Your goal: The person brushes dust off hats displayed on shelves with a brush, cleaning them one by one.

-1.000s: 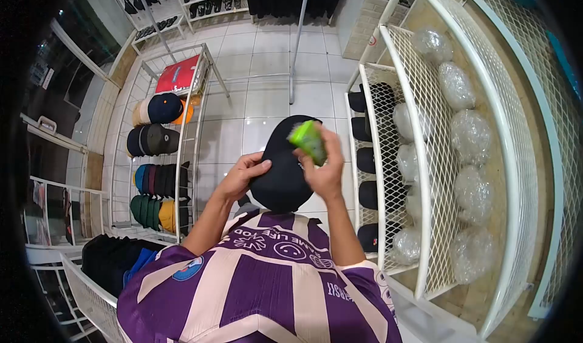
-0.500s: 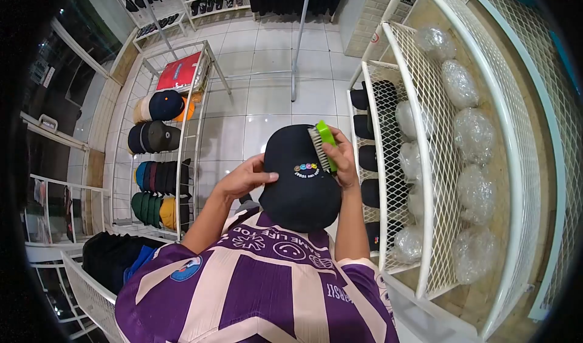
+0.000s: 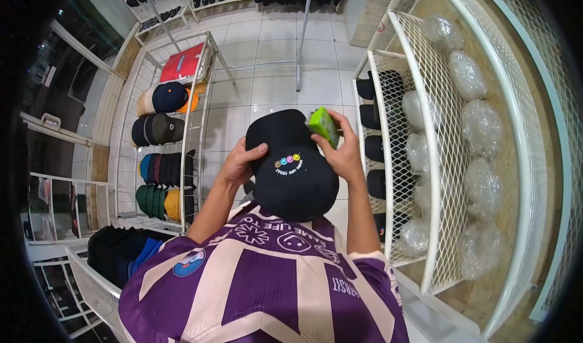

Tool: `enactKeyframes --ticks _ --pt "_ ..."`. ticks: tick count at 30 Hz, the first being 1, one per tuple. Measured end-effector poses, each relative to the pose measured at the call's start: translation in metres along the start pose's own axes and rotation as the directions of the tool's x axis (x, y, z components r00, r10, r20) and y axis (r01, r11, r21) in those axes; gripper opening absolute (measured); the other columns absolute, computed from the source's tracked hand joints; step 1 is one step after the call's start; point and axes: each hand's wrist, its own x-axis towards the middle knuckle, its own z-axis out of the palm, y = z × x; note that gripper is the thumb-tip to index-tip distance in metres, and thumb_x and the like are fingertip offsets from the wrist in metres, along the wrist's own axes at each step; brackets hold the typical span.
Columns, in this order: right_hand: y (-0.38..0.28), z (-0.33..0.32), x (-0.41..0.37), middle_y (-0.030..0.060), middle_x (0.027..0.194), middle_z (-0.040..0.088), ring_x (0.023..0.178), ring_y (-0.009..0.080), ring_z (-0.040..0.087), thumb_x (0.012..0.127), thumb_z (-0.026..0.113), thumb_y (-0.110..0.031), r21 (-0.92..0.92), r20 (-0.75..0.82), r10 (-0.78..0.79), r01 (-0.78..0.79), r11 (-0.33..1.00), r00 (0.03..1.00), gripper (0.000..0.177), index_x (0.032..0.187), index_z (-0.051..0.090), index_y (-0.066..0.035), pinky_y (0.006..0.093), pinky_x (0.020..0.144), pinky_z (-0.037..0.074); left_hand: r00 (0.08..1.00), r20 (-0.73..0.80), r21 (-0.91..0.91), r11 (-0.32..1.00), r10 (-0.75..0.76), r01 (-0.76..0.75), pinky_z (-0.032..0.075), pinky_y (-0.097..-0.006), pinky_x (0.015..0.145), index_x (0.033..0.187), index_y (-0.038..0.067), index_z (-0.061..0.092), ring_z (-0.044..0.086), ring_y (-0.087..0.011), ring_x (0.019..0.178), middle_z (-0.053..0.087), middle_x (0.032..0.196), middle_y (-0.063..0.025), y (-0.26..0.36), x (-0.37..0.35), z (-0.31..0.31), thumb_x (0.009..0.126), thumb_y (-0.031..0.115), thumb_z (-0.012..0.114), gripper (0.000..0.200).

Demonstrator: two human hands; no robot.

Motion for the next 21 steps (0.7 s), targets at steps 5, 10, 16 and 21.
enactKeyframes --ticks 5,10,16,21 --pt "-0.034 0.014 0.007 0.0145 0.13 0.063 0.12 0.0225 0.06 0.081 0.085 -0.009 0.196 0.08 -0.09 0.073 0.978 0.993 0.062 0.135 0.056 0.001 0.0334 0.104 0.045 1.0 -0.022 -0.031 0.999 0.006 -0.007 0.057 -0.0343 0.091 0.128 -0.003 0.06 0.069 -0.0182 0.103 0.069 0.117 -0.0115 -0.006 0.006 0.003 0.092 0.014 0.075 0.043" --pt "0.028 -0.002 -0.016 0.0125 0.133 0.061 0.123 0.0207 0.058 0.083 0.079 0.001 0.273 0.17 0.053 -0.099 0.957 0.984 0.063 0.14 0.053 0.0 0.0337 0.107 0.044 0.987 -0.025 -0.006 0.987 0.158 -0.159 0.059 -0.0328 0.087 0.126 -0.004 0.06 0.07 -0.0186 0.098 0.07 0.113 -0.0125 0.012 -0.001 -0.004 0.089 0.014 0.078 0.045" --pt "-0.044 0.008 -0.002 0.0132 0.128 0.063 0.121 0.0228 0.059 0.078 0.079 0.0 0.311 0.139 -0.062 0.016 0.95 0.988 0.062 0.136 0.058 -0.001 0.0336 0.105 0.044 0.989 -0.058 0.102 0.986 0.139 -0.132 0.06 -0.0324 0.082 0.118 -0.003 0.065 0.072 -0.0179 0.09 0.073 0.105 -0.011 0.001 0.011 0.012 0.088 0.012 0.077 0.036" --pt "-0.052 -0.014 -0.033 0.0126 0.125 0.066 0.12 0.0282 0.059 0.071 0.085 -0.003 0.097 0.417 -0.065 0.026 0.995 0.906 0.069 0.136 0.062 -0.004 0.0392 0.108 0.043 0.97 -0.085 0.092 0.971 0.229 -0.221 0.061 -0.0314 0.079 0.115 -0.002 0.067 0.072 -0.0166 0.089 0.073 0.103 -0.0107 0.016 0.007 -0.004 0.086 0.009 0.078 0.033"
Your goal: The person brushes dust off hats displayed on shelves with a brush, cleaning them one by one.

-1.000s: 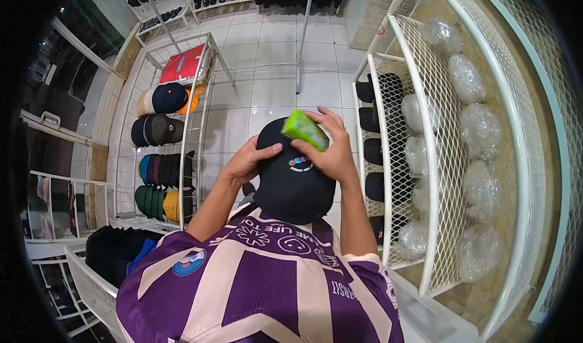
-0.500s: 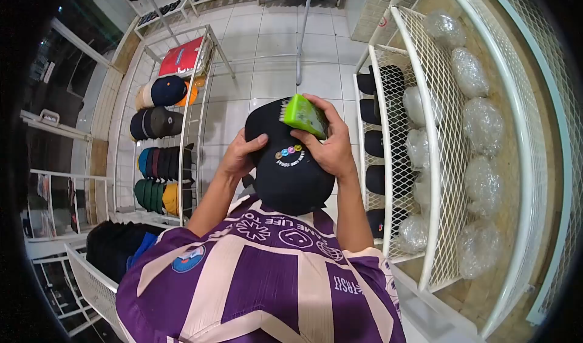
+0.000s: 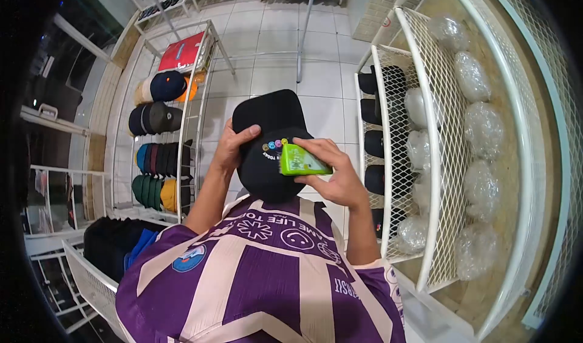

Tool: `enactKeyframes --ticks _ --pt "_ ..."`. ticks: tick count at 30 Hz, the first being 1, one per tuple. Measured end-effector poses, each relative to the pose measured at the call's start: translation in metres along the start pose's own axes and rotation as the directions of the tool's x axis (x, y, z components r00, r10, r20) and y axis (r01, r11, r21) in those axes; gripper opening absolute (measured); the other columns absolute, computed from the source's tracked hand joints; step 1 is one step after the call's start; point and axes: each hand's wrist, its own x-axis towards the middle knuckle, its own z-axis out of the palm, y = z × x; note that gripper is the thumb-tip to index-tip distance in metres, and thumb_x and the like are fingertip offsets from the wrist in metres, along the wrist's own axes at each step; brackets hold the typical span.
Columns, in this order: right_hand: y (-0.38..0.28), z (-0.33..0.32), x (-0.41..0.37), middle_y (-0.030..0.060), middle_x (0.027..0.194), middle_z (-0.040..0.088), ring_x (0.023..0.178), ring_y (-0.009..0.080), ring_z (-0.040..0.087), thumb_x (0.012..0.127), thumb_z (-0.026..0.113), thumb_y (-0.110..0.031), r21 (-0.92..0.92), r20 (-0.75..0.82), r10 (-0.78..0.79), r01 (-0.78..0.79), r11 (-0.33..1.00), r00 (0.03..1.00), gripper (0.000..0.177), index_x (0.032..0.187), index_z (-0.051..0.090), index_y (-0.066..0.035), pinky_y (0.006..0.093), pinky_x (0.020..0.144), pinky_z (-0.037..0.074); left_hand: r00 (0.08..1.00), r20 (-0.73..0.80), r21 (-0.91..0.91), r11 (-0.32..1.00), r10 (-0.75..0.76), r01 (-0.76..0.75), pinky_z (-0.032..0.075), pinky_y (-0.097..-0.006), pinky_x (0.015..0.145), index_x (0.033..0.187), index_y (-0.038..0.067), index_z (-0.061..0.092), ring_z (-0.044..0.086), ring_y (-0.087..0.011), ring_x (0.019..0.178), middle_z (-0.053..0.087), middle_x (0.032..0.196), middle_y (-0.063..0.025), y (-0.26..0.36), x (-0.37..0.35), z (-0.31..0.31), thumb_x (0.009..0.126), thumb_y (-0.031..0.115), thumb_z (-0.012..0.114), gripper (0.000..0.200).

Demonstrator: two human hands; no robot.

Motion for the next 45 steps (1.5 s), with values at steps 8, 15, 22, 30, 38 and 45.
enactKeyframes --ticks 8,15,22,30,38,45 --pt "-0.008 0.008 0.008 0.014 0.121 0.064 0.115 0.0256 0.061 0.076 0.084 -0.006 -0.013 -0.021 0.005 -0.005 1.0 1.0 0.061 0.134 0.065 -0.005 0.0333 0.101 0.046 0.995 -0.097 0.008 1.0 0.009 -0.008 0.06 -0.0313 0.079 0.117 -0.001 0.067 0.072 -0.0171 0.088 0.073 0.103 -0.0113 -0.012 0.006 -0.016 0.087 0.01 0.077 0.033" --pt "0.031 0.018 0.05 0.0114 0.12 0.062 0.112 0.021 0.06 0.079 0.081 -0.002 0.124 -0.357 -0.044 0.094 0.988 0.933 0.061 0.135 0.059 0.0 0.0313 0.1 0.045 0.997 -0.026 0.004 0.998 -0.067 0.068 0.06 -0.031 0.08 0.116 -0.002 0.067 0.072 -0.0169 0.088 0.073 0.104 -0.0112 -0.009 0.001 -0.002 0.085 0.008 0.079 0.035" --pt "0.071 0.021 0.04 0.0104 0.12 0.061 0.116 0.0214 0.06 0.081 0.081 -0.004 0.157 -0.311 -0.032 0.085 0.984 0.95 0.064 0.139 0.055 -0.002 0.032 0.103 0.044 0.999 -0.049 -0.228 0.973 0.024 -0.035 0.06 -0.0339 0.086 0.127 -0.001 0.061 0.072 -0.0202 0.097 0.071 0.113 -0.0132 0.003 -0.003 -0.01 0.089 0.013 0.075 0.043" --pt "0.021 0.02 0.071 0.0111 0.125 0.061 0.117 0.0213 0.059 0.081 0.079 -0.001 0.193 -0.391 -0.048 0.133 0.972 0.919 0.059 0.136 0.056 0.0 0.0321 0.103 0.044 0.997 -0.019 -0.012 0.997 -0.078 0.078 0.059 -0.0304 0.083 0.124 -0.001 0.063 0.072 -0.0183 0.091 0.072 0.108 -0.0113 -0.006 -0.004 -0.005 0.09 0.013 0.074 0.038" --pt "0.048 0.015 0.048 0.011 0.126 0.058 0.118 0.0211 0.057 0.084 0.078 -0.002 0.194 -0.398 0.014 0.07 0.979 0.917 0.06 0.138 0.051 0.001 0.0339 0.105 0.044 0.973 -0.004 -0.075 0.97 -0.232 0.231 0.06 -0.0336 0.085 0.127 -0.003 0.058 0.072 -0.0206 0.094 0.07 0.111 -0.0146 -0.009 0.006 -0.002 0.085 0.014 0.08 0.05" --pt "0.071 0.023 0.048 0.0126 0.126 0.058 0.118 0.0211 0.057 0.085 0.078 -0.002 0.287 -0.426 0.025 0.109 0.952 0.904 0.06 0.138 0.05 0.002 0.0348 0.104 0.044 0.986 0.048 -0.053 0.986 -0.158 0.16 0.061 -0.032 0.081 0.122 -0.003 0.062 0.072 -0.0177 0.09 0.072 0.105 -0.0117 0.016 0.024 -0.007 0.087 0.013 0.079 0.042"
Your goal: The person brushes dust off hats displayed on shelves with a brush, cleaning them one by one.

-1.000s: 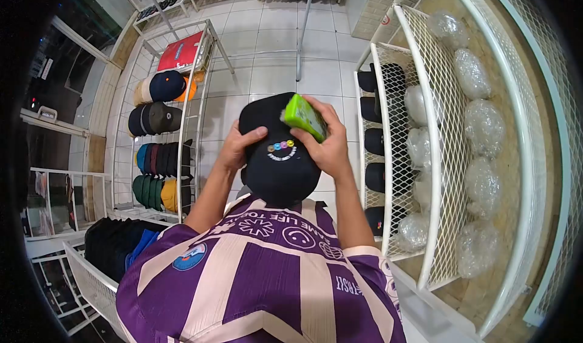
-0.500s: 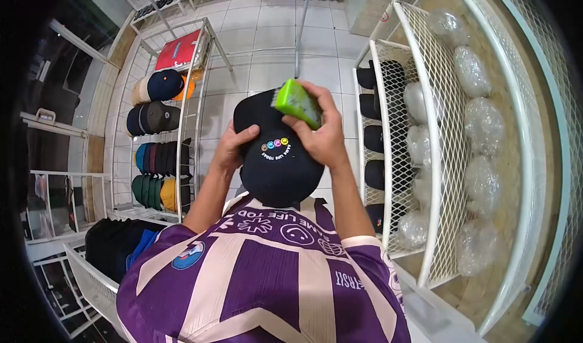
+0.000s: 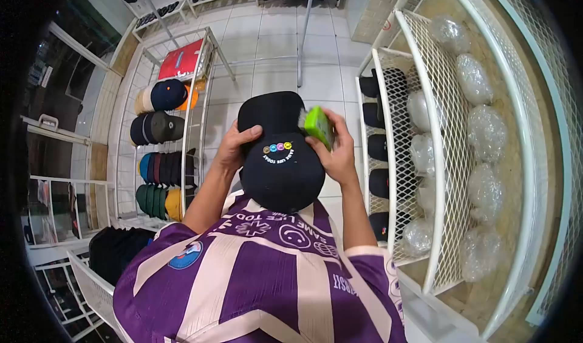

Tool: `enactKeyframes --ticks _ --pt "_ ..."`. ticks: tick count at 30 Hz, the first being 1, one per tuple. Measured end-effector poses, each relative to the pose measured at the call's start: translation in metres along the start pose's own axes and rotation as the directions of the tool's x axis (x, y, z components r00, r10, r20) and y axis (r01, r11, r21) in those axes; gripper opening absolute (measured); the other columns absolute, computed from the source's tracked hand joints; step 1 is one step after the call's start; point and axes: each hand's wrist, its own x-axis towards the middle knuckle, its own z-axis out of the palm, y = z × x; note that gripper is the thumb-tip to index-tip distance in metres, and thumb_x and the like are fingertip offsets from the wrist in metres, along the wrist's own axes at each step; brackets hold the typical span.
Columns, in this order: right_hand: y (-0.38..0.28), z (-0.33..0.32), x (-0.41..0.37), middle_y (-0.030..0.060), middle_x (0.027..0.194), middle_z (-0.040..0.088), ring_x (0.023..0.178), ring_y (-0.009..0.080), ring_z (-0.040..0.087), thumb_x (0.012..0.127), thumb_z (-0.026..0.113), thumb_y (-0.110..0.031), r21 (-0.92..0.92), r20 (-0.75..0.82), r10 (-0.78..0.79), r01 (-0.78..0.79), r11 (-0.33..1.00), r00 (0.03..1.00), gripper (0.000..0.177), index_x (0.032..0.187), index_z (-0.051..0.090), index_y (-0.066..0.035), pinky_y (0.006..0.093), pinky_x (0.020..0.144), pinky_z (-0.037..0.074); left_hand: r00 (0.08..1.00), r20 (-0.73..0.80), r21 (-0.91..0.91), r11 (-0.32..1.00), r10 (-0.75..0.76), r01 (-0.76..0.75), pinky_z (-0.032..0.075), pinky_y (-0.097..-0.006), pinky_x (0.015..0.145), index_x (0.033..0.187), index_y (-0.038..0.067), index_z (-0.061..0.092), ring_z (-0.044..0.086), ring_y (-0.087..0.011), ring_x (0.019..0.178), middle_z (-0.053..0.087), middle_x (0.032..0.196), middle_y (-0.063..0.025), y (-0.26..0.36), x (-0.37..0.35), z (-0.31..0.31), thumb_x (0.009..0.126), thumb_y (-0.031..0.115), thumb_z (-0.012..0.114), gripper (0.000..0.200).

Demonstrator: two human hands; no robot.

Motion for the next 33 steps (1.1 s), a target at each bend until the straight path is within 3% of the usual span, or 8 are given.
enactKeyframes --ticks 7,15,17,20,24,27,29,33 --pt "-0.024 0.048 0.05 0.0127 0.124 0.06 0.116 0.0217 0.058 0.083 0.081 -0.005 -0.204 -0.118 -0.111 0.086 0.975 0.987 0.056 0.133 0.055 0.001 0.0343 0.101 0.046 0.979 0.091 0.096 0.98 -0.184 0.176 0.062 -0.0327 0.079 0.121 -0.002 0.063 0.072 -0.0182 0.089 0.072 0.106 -0.0112 0.013 0.037 -0.019 0.087 0.014 0.079 0.041" --pt "0.027 0.072 0.053 0.0162 0.127 0.063 0.119 0.0247 0.06 0.085 0.081 -0.01 -0.43 -0.253 -0.035 -0.08 0.899 0.967 0.058 0.137 0.057 0.0 0.0366 0.105 0.045 0.986 0.149 0.036 0.997 -0.074 0.07 0.059 -0.0326 0.087 0.126 0.001 0.06 0.071 -0.0183 0.096 0.071 0.111 -0.009 0.085 0.086 -0.115 0.089 0.016 0.077 0.044" --pt "0.021 0.105 0.061 0.0162 0.126 0.063 0.118 0.0257 0.061 0.085 0.081 -0.01 -0.186 -0.351 0.044 -0.116 0.976 0.935 0.057 0.135 0.059 0.001 0.036 0.103 0.046 0.982 0.18 0.094 0.995 -0.059 0.042 0.059 -0.0321 0.086 0.124 0.001 0.061 0.071 -0.0173 0.094 0.071 0.109 -0.009 0.098 0.093 -0.126 0.089 0.017 0.078 0.042" --pt "-0.004 0.156 0.071 0.015 0.123 0.064 0.115 0.0247 0.062 0.081 0.083 -0.009 -0.45 -0.225 -0.09 -0.021 0.893 0.97 0.058 0.133 0.061 0.001 0.0336 0.101 0.046 0.983 0.183 0.129 0.992 -0.013 -0.011 0.062 -0.0323 0.076 0.117 0.0 0.063 0.072 -0.0172 0.085 0.072 0.102 -0.0107 0.117 0.106 -0.135 0.087 0.014 0.08 0.037" --pt "-0.036 0.178 0.062 0.013 0.12 0.064 0.113 0.0224 0.061 0.079 0.084 -0.008 -0.341 0.041 0.099 -0.08 0.937 0.994 0.059 0.134 0.062 -0.002 0.033 0.1 0.046 0.982 0.186 0.129 0.991 -0.001 -0.024 0.061 -0.03 0.072 0.112 -0.002 0.066 0.072 -0.0164 0.081 0.073 0.097 -0.0092 0.14 0.116 -0.159 0.089 0.01 0.077 0.028" --pt "-0.004 0.183 0.071 0.0136 0.122 0.065 0.116 0.022 0.061 0.078 0.085 -0.009 -0.116 -0.466 0.044 -0.11 0.987 0.884 0.059 0.133 0.063 -0.001 0.0338 0.102 0.046 0.96 0.266 0.208 0.978 -0.089 0.033 0.061 -0.0295 0.071 0.111 -0.002 0.067 0.072 -0.0157 0.08 0.073 0.096 -0.0088 0.143 0.117 -0.169 0.089 0.011 0.077 0.028" --pt "0.004 0.2 0.075 0.0141 0.124 0.065 0.116 0.0232 0.061 0.077 0.086 -0.01 -0.249 -0.544 -0.024 -0.134 0.959 0.839 0.059 0.131 0.063 0.0 0.0345 0.102 0.046 0.937 0.323 0.197 0.978 -0.134 0.072 0.06 -0.0292 0.071 0.11 -0.001 0.067 0.071 -0.0151 0.079 0.073 0.095 -0.008 0.134 0.119 -0.172 0.088 0.011 0.078 0.027" --pt "-0.033 0.234 0.062 0.0132 0.124 0.065 0.117 0.0245 0.061 0.075 0.087 -0.009 -0.452 -0.152 0.163 -0.215 0.866 0.975 0.062 0.132 0.063 -0.001 0.0345 0.103 0.045 0.946 0.294 0.201 0.976 -0.137 0.079 0.06 -0.0295 0.074 0.108 -0.001 0.068 0.071 -0.0146 0.081 0.072 0.095 -0.0062 0.132 0.131 -0.179 0.088 0.011 0.078 0.025"
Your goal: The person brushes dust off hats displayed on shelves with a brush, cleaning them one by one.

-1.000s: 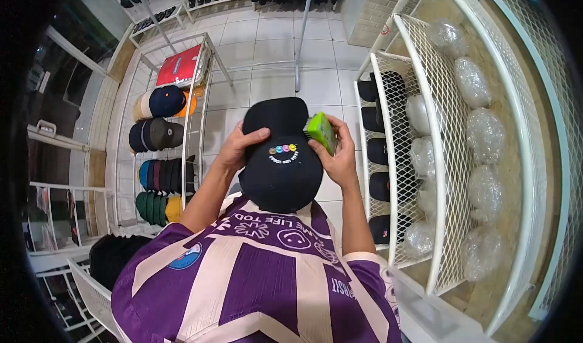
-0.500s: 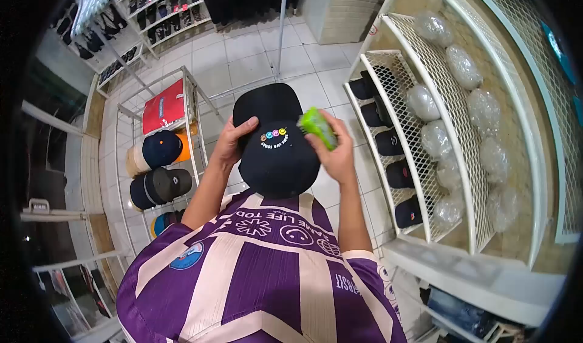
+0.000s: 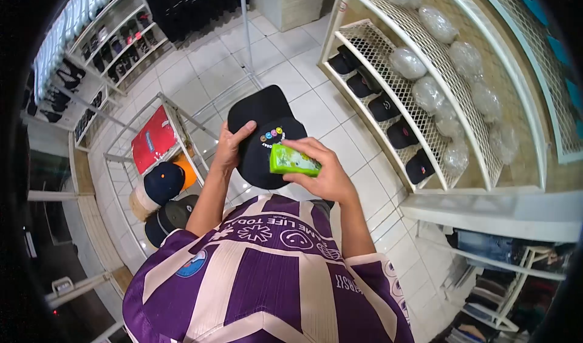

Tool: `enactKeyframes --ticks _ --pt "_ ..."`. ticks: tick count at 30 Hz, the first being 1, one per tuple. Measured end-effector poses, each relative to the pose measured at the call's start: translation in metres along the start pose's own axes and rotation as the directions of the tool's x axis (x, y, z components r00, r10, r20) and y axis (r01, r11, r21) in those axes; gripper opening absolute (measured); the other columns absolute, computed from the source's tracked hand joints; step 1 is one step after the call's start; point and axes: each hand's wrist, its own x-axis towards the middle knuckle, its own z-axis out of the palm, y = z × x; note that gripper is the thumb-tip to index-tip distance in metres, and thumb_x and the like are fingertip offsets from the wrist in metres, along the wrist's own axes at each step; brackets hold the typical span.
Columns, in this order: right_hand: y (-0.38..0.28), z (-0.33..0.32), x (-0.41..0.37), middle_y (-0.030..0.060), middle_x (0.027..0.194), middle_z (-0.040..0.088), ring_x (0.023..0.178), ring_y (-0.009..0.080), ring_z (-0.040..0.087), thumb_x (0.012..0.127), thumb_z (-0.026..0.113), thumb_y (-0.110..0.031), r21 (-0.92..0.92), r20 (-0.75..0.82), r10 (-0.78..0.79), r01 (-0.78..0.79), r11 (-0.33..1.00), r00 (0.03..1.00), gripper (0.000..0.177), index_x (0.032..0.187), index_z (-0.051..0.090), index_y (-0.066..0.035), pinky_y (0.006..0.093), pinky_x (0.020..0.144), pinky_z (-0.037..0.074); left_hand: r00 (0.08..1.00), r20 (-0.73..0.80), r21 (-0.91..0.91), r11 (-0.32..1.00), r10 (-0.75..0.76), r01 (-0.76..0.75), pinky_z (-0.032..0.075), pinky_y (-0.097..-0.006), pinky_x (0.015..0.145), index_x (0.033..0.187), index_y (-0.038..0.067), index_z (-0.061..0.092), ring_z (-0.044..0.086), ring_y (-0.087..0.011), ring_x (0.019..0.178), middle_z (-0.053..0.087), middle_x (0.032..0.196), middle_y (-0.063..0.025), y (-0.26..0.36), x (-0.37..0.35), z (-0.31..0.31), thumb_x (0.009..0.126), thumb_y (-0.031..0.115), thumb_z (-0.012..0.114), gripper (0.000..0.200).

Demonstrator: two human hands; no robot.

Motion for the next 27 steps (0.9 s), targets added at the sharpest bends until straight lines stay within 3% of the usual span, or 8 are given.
enactKeyframes --ticks 4,9,13,14,18,21,25,27 --pt "0.042 0.002 -0.001 0.0135 0.124 0.065 0.115 0.0234 0.062 0.079 0.084 -0.01 0.11 -0.315 0.049 -0.015 0.994 0.948 0.06 0.133 0.062 0.0 0.0333 0.101 0.046 0.993 0.088 -0.133 0.986 -0.084 0.096 0.058 -0.0327 0.083 0.119 0.0 0.065 0.071 -0.0174 0.091 0.072 0.106 -0.0089 -0.007 -0.001 -0.01 0.088 0.015 0.078 0.037" --pt "0.072 -0.005 -0.002 0.0149 0.122 0.064 0.115 0.0238 0.062 0.084 0.081 -0.013 -0.131 -0.599 0.084 -0.201 0.971 0.796 0.054 0.133 0.061 -0.002 0.0349 0.101 0.046 0.986 0.148 -0.138 0.986 -0.078 0.099 0.059 -0.0304 0.079 0.119 -0.001 0.064 0.07 -0.0159 0.088 0.072 0.106 -0.0091 -0.012 0.003 -0.006 0.089 0.015 0.078 0.037" --pt "0.021 0.0 0.01 0.0129 0.124 0.063 0.117 0.0246 0.061 0.08 0.083 -0.01 0.013 -0.531 -0.037 0.052 0.999 0.846 0.061 0.135 0.057 -0.003 0.0358 0.103 0.045 0.981 0.151 -0.181 0.973 -0.119 0.146 0.059 -0.0317 0.083 0.122 -0.001 0.063 0.07 -0.0167 0.092 0.071 0.11 -0.0098 -0.012 0.001 0.008 0.089 0.017 0.079 0.04" --pt "0.006 0.001 0.016 0.0119 0.124 0.062 0.118 0.023 0.059 0.079 0.083 -0.008 -0.133 -0.438 -0.115 0.062 0.989 0.892 0.061 0.134 0.057 -0.003 0.0353 0.104 0.044 0.962 0.22 -0.169 0.965 -0.162 0.201 0.059 -0.0328 0.084 0.123 -0.001 0.062 0.071 -0.0177 0.093 0.071 0.11 -0.01 -0.013 -0.001 0.013 0.089 0.016 0.079 0.041" --pt "0.042 0.004 0.023 0.0136 0.123 0.064 0.114 0.0243 0.062 0.082 0.083 -0.011 0.044 -0.484 -0.044 0.074 0.996 0.874 0.056 0.131 0.057 -0.003 0.0362 0.101 0.046 0.938 0.255 -0.223 0.93 -0.233 0.292 0.06 -0.0342 0.086 0.126 -0.002 0.061 0.071 -0.0194 0.095 0.071 0.111 -0.012 -0.022 -0.009 0.014 0.089 0.015 0.078 0.044" --pt "0.059 -0.002 0.001 0.0134 0.122 0.064 0.114 0.0214 0.062 0.084 0.082 -0.011 -0.094 -0.499 0.096 -0.164 0.982 0.861 0.057 0.133 0.054 -0.003 0.0358 0.102 0.047 0.951 0.224 -0.304 0.912 -0.213 0.276 0.06 -0.0354 0.085 0.124 -0.003 0.061 0.071 -0.0203 0.095 0.07 0.112 -0.0134 -0.012 -0.019 0.007 0.09 0.015 0.077 0.042" --pt "0.023 0.015 0.015 0.0134 0.121 0.063 0.115 0.021 0.059 0.082 0.082 -0.009 0.081 -0.518 -0.043 0.099 0.992 0.855 0.057 0.131 0.054 -0.002 0.0338 0.102 0.045 0.931 0.229 -0.191 0.925 -0.284 0.329 0.06 -0.0345 0.084 0.123 -0.002 0.062 0.071 -0.0193 0.093 0.071 0.109 -0.0123 -0.019 -0.021 0.014 0.089 0.014 0.078 0.041" --pt "0.014 0.018 0.019 0.0144 0.119 0.063 0.113 0.0237 0.061 0.081 0.083 -0.011 -0.048 -0.481 -0.081 0.066 0.997 0.873 0.059 0.131 0.053 -0.002 0.0348 0.101 0.046 0.933 0.218 -0.194 0.924 -0.287 0.33 0.059 -0.0338 0.085 0.122 -0.002 0.062 0.071 -0.019 0.093 0.072 0.108 -0.011 -0.023 -0.026 0.019 0.089 0.013 0.078 0.04"
